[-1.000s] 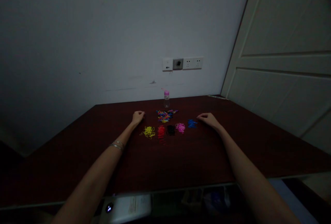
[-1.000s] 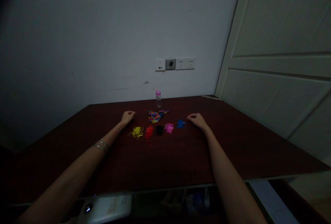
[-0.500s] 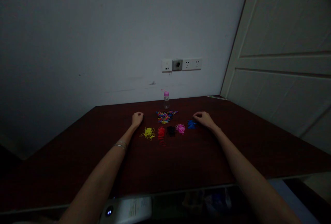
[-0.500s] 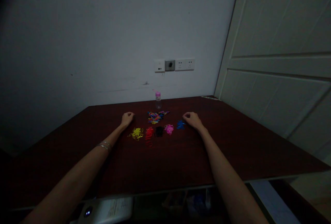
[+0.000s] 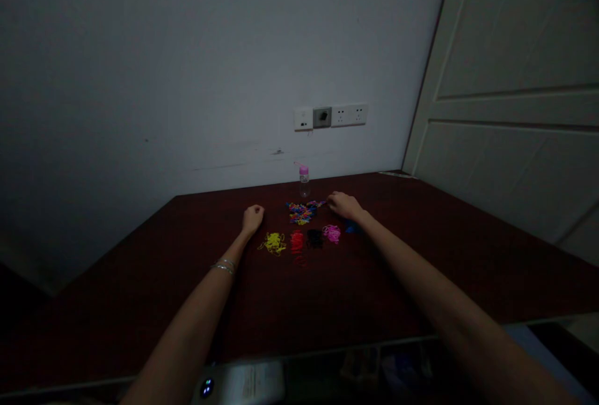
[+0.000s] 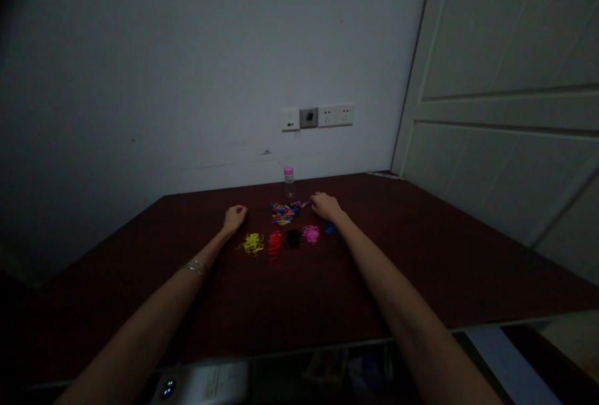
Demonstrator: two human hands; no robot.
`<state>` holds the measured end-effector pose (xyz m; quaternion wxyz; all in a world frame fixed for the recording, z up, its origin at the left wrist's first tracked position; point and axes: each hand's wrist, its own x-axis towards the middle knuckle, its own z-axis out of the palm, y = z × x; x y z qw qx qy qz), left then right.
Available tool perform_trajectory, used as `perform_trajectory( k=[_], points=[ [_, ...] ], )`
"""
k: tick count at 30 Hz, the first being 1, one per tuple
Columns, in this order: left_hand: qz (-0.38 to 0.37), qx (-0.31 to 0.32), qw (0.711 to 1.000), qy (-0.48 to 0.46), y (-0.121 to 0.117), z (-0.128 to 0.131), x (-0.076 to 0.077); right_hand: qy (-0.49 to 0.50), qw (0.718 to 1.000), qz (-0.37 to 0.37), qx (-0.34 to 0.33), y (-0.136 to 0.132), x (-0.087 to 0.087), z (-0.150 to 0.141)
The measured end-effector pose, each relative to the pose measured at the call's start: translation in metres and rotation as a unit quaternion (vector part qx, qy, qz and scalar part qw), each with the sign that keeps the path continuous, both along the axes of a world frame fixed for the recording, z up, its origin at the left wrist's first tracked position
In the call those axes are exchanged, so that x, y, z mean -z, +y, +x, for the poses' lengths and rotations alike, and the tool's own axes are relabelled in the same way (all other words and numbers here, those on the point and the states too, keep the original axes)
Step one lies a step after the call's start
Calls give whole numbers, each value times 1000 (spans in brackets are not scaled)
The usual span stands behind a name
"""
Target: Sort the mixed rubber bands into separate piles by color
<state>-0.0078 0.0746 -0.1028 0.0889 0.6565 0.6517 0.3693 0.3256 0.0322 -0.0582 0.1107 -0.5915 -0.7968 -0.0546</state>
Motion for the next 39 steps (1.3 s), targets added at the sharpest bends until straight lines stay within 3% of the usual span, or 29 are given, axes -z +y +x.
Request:
perform_trajectory(
  k=[9,21,31,39],
  points=[
    [4,-5,1000,2,-3,1,-2,-40,999,-27,19,20,3,-14],
    [10,4,998,-57,-5,3,-4,-26,997,-9,74,14,11,-11],
    [3,3,998,-59,-10,4,-7,-8,998,-4,61,18,11,-2],
    [2,4,998,-57,-6,2,-4,-11,998,-64,27,30,8,3]
  ],
)
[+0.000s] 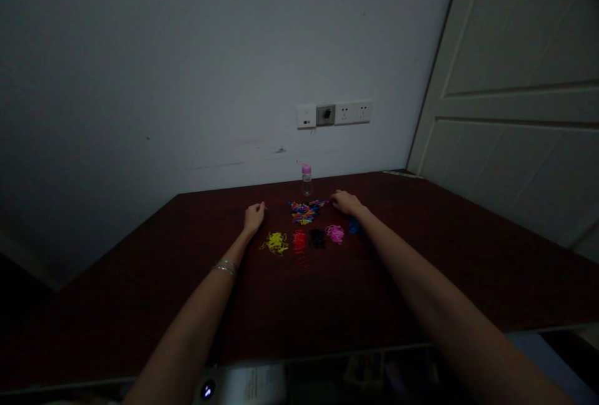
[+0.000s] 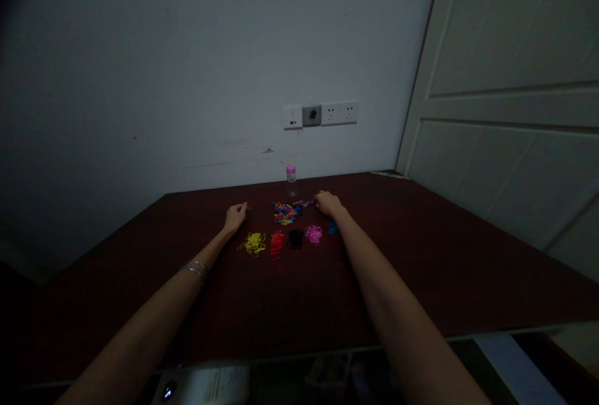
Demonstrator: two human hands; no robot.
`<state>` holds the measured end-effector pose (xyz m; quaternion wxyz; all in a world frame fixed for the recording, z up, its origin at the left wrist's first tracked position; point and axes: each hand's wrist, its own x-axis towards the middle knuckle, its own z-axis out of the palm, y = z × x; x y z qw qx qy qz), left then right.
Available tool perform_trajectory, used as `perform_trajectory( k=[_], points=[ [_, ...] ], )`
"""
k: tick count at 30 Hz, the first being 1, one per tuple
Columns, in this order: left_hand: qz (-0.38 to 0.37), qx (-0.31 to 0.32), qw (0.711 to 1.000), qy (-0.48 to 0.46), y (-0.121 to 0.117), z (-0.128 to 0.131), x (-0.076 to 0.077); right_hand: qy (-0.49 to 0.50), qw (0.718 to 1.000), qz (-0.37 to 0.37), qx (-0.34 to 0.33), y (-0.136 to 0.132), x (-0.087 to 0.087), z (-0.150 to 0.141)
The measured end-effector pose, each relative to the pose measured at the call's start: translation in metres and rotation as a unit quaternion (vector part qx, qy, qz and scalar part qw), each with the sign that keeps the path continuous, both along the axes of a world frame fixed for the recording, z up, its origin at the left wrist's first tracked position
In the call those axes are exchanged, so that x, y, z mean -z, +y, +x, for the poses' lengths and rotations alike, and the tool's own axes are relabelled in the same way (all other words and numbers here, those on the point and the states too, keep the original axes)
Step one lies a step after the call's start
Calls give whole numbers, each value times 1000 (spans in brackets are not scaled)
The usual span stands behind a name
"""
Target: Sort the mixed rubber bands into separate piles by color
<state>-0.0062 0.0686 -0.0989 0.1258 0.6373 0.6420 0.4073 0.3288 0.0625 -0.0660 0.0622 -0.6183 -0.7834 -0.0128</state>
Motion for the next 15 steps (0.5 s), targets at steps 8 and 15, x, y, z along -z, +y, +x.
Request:
perform_trajectory(
  k=[8,15],
  points=[
    [-1,0,1000,-4,-1,0,-1,2,1000,19,16,0,0,0],
    [-5,-4,1000,9,-2,0,-2,31,998,46,30,-6,2,2]
  ],
)
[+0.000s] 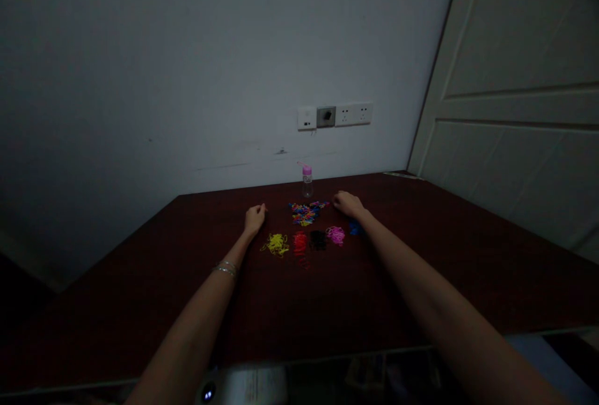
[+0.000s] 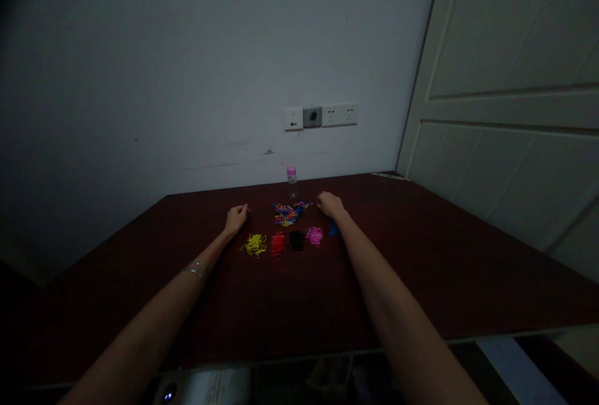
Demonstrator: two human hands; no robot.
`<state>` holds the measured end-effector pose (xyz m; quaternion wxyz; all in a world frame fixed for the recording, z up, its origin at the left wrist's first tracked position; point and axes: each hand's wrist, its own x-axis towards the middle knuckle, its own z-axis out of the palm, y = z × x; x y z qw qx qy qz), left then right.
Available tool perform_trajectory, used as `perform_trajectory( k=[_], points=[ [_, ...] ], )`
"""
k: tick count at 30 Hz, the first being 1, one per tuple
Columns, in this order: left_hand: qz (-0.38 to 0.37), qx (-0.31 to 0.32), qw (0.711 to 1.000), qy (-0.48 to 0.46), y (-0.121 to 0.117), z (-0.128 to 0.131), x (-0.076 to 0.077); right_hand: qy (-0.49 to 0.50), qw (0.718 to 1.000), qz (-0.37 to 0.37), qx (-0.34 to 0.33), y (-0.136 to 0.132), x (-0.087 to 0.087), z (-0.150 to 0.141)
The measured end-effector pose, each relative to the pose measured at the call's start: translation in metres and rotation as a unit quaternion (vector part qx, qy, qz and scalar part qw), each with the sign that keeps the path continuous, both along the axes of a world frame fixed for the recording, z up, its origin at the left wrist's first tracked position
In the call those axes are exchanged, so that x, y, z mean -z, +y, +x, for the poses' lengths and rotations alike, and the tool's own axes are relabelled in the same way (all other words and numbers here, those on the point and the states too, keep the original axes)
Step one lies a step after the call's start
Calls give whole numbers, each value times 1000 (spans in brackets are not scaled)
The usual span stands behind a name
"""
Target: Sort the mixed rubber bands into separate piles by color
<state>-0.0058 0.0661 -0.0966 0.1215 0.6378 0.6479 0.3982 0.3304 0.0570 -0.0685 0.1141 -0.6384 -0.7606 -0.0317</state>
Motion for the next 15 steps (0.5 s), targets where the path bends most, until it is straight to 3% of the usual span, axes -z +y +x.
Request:
perform_trajectory(
  k=[4,7,15],
  points=[
    [0,4,1000,2,-1,1,-1,100,994,36,25,1,3,6],
    [2,7,1000,3,-1,1,-1,223,971,87,10,3,3,9],
    [2,11,1000,9,-2,1,-1,509,846,139,-80,-20,-25,-7]
  ],
)
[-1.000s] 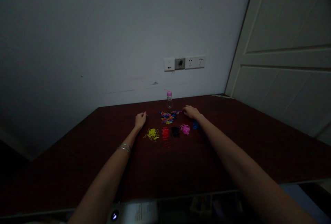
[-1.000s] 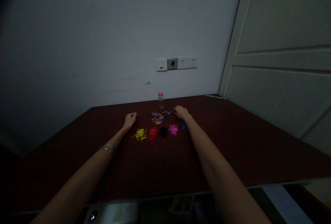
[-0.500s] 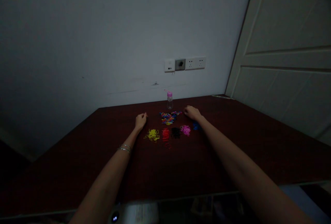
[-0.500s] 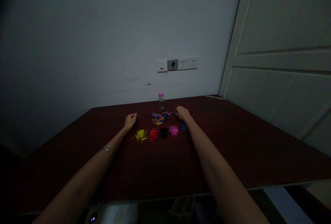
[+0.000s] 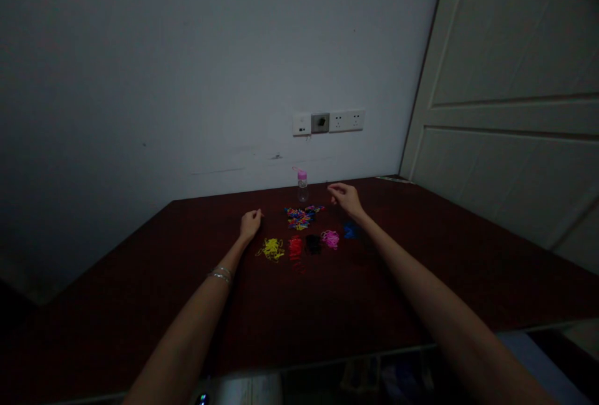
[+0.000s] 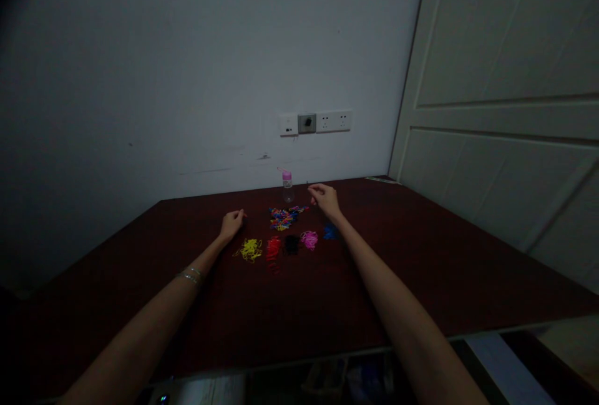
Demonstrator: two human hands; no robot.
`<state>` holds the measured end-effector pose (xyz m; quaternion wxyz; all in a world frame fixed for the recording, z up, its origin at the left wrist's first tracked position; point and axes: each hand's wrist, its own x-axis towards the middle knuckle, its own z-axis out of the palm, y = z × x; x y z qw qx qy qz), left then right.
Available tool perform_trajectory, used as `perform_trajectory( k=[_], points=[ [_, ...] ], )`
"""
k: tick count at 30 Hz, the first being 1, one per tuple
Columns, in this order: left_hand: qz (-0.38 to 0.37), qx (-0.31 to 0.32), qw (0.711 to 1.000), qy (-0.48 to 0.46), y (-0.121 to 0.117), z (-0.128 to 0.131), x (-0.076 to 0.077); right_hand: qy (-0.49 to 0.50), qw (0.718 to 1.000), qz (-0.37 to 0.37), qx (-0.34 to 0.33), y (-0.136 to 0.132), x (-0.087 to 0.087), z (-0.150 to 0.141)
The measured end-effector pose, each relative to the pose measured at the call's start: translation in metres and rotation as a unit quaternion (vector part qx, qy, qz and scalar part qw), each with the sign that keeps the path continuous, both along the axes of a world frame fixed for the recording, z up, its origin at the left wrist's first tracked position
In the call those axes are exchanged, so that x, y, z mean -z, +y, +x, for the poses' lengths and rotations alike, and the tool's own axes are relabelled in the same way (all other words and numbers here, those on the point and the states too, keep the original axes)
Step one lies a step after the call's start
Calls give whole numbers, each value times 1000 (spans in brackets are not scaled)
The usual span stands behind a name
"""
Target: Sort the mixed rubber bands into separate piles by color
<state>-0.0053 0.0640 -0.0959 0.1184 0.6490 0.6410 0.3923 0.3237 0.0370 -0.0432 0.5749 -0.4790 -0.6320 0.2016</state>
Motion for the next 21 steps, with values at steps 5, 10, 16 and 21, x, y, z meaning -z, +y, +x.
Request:
perform_trajectory(
  k=[5,10,16,21],
  points=[
    [-10,-3,1000,3,-3,2,-3,57,998,13,-31,-26,-23,-13],
    [-4,-4,1000,11,-2,1,-2,47,998,21,-38,-36,-29,-17],
    [2,1,1000,15,0,0,1,11,996,4,-93,-39,-24,-11],
    [-5,2,1000,17,-2,1,-1,-158,955,-120,-218,-55,-16,-14]
  ],
)
